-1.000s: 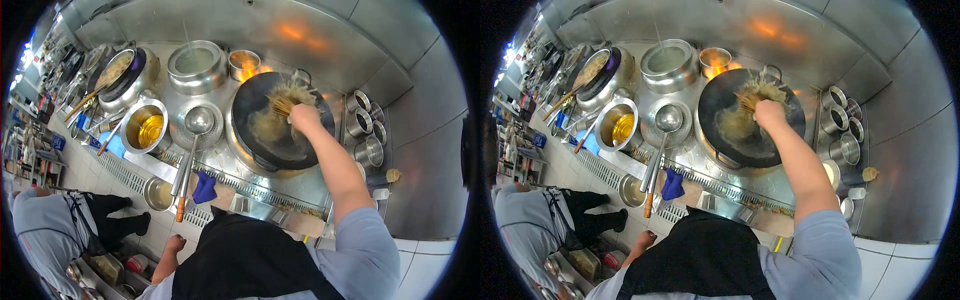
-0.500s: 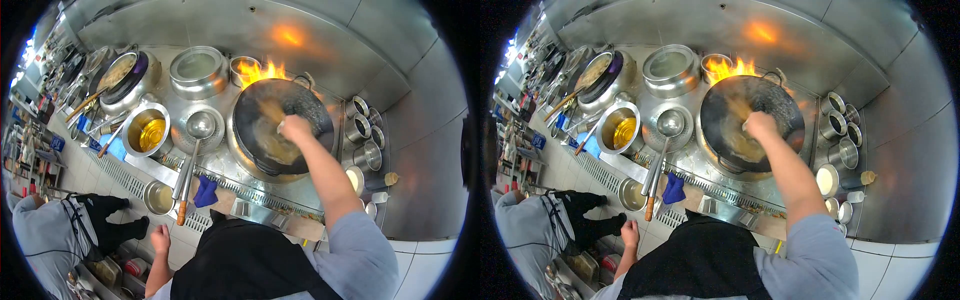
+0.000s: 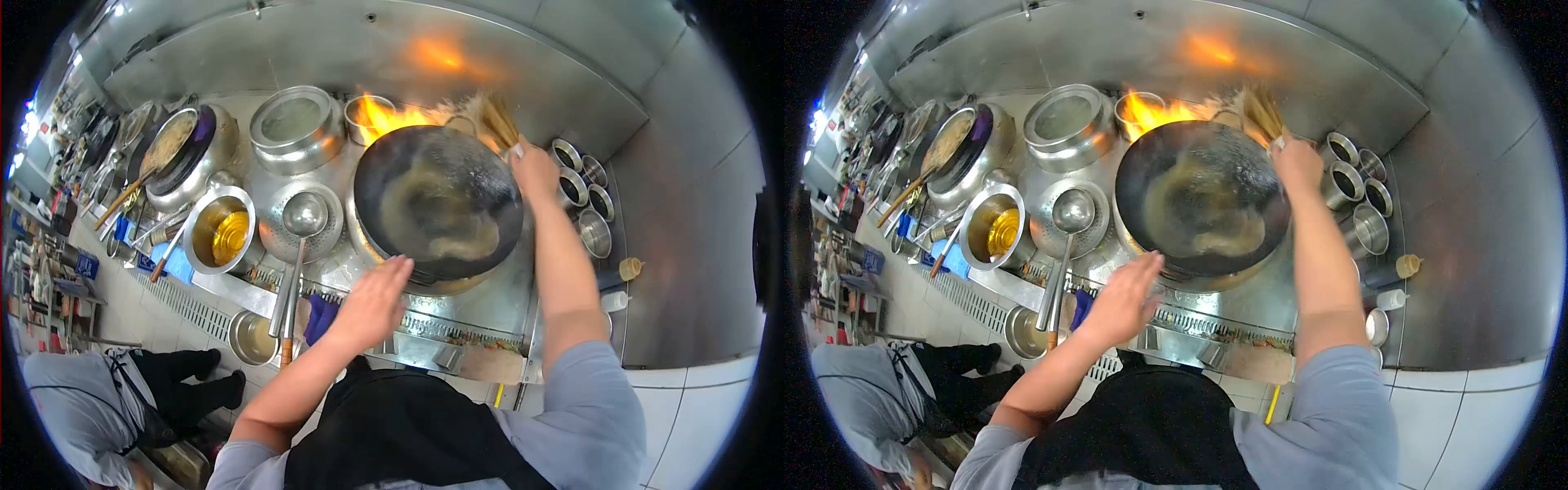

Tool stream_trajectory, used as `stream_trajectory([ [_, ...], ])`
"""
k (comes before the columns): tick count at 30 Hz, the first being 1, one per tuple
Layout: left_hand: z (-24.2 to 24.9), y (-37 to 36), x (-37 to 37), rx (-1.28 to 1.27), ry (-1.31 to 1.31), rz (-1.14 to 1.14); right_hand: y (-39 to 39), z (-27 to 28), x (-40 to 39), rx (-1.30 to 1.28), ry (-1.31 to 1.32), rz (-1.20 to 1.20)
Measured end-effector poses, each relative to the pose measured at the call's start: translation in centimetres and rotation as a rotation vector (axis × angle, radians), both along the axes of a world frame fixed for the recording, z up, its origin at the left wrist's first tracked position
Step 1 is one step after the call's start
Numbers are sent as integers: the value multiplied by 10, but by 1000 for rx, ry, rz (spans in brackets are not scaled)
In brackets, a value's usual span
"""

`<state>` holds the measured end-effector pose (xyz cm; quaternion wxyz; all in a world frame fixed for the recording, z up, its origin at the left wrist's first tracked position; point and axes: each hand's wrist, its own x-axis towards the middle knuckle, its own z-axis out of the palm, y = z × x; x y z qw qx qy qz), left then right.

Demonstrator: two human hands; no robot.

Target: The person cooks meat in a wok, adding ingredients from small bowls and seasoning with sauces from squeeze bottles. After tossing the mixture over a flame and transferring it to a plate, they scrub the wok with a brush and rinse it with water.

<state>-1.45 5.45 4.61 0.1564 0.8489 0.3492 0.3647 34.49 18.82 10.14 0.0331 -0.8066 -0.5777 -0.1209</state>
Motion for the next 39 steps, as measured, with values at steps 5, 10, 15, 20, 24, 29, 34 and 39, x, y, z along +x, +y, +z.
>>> stream_trajectory([
  [5,-31,11,42,220,626,-101,-19,-17,5,-54,377,-153],
  [10,-23,31,64,44,704,-200,-132,7,11,-48,650,121],
  [15,-37,2,65,70,552,-104,-260,14,13,-369,839,200],
  [20,-12,-50,55,86,407,-102,-334,37,16,-270,1049,147],
  [24,3,-60,58,96,237,-78,-359,46,20,-166,1185,115],
  [29,13,-58,64,57,168,3,-366,55,25,-51,1269,178],
  [34,21,-49,73,22,22,134,-371,52,35,63,1289,233],
  [39,46,-38,74,-159,-159,288,-377,48,42,100,1284,257],
])
